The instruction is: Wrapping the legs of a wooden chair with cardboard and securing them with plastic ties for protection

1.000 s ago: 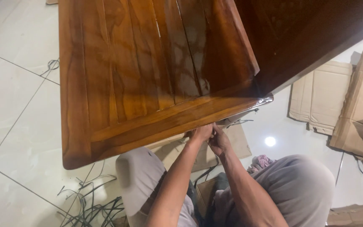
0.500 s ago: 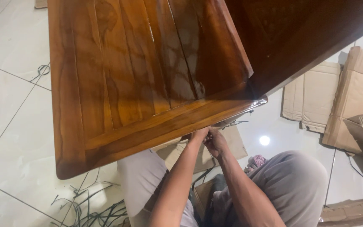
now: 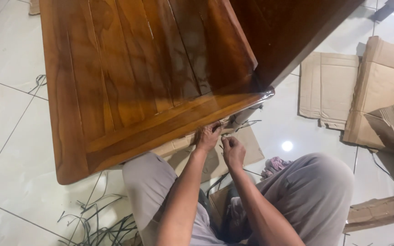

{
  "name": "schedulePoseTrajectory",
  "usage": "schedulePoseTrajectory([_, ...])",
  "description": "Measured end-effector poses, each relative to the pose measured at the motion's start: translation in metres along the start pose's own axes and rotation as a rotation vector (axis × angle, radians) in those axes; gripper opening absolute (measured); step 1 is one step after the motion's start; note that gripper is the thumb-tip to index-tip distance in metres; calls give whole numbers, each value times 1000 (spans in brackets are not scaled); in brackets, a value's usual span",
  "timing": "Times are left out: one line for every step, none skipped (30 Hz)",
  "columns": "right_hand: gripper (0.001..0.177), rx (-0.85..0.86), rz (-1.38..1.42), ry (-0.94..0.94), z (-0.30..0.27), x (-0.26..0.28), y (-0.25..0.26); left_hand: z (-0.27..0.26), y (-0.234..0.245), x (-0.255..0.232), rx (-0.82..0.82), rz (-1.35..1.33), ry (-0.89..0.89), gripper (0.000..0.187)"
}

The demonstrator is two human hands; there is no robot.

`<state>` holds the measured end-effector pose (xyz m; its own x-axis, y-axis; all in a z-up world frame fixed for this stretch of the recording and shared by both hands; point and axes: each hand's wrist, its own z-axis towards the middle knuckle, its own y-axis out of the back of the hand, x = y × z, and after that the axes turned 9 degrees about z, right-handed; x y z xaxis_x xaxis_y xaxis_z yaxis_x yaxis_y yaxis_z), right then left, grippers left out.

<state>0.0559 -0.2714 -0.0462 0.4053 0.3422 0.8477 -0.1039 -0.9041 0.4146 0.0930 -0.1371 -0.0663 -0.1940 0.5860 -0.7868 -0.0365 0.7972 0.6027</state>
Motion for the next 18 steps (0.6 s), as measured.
schedulePoseTrajectory([25, -2, 2, 1, -5, 6, 4, 0, 3, -3, 0, 1, -3, 36])
schedulePoseTrajectory([25, -7, -45, 23, -10, 12, 9, -1, 5, -7, -20, 70, -39, 30])
schedulePoseTrajectory([25, -12, -93, 45, -14, 18, 14, -1, 8, -11, -41, 140, -76, 25])
schedulePoseTrajectory([25, -14, -92, 45, -19, 19, 17, -4, 11, -16, -40, 139, -78, 25])
schedulePoseTrajectory([22, -50, -82, 147, -23, 21, 19, -7, 15, -21, -38, 149, -130, 22])
schedulePoseTrajectory([19, -86, -72, 249, -28, 24, 22, -10, 19, -26, -36, 159, -183, 19])
schedulePoseTrajectory([19, -89, -71, 249, -30, 25, 23, -10, 19, -25, -35, 158, -186, 19])
schedulePoseTrajectory([12, -128, -31, 356, -31, 27, 23, -9, 19, -25, -15, 196, -183, 18])
schedulePoseTrajectory([7, -168, 9, 464, -33, 28, 23, -8, 19, -25, 5, 234, -180, 16])
schedulePoseTrajectory([7, -169, 9, 463, -33, 31, 23, -10, 23, -30, 7, 234, -181, 16])
schedulePoseTrajectory([7, -173, 64, 516, -33, 34, 23, -13, 26, -34, 2, 218, -188, 18])
schedulePoseTrajectory([8, -174, 120, 569, -33, 37, 22, -15, 30, -39, -4, 202, -193, 20])
schedulePoseTrajectory([8, -174, 120, 569, -36, 43, 24, -13, 25, -32, -5, 201, -193, 20])
schedulePoseTrajectory([7, -138, 137, 609, -38, 48, 26, -9, 21, -25, -6, 198, -187, 20])
schedulePoseTrajectory([6, -102, 154, 649, -40, 55, 28, -6, 17, -19, -7, 195, -181, 19])
schedulePoseTrajectory([6, -101, 154, 652, -38, 54, 29, -5, 16, -19, -10, 195, -181, 19])
schedulePoseTrajectory([8, -73, 102, 759, -35, 54, 30, -3, 15, -19, 0, 184, -153, 17])
schedulePoseTrajectory([10, -45, 49, 863, -33, 53, 31, -2, 13, -18, 10, 174, -123, 16])
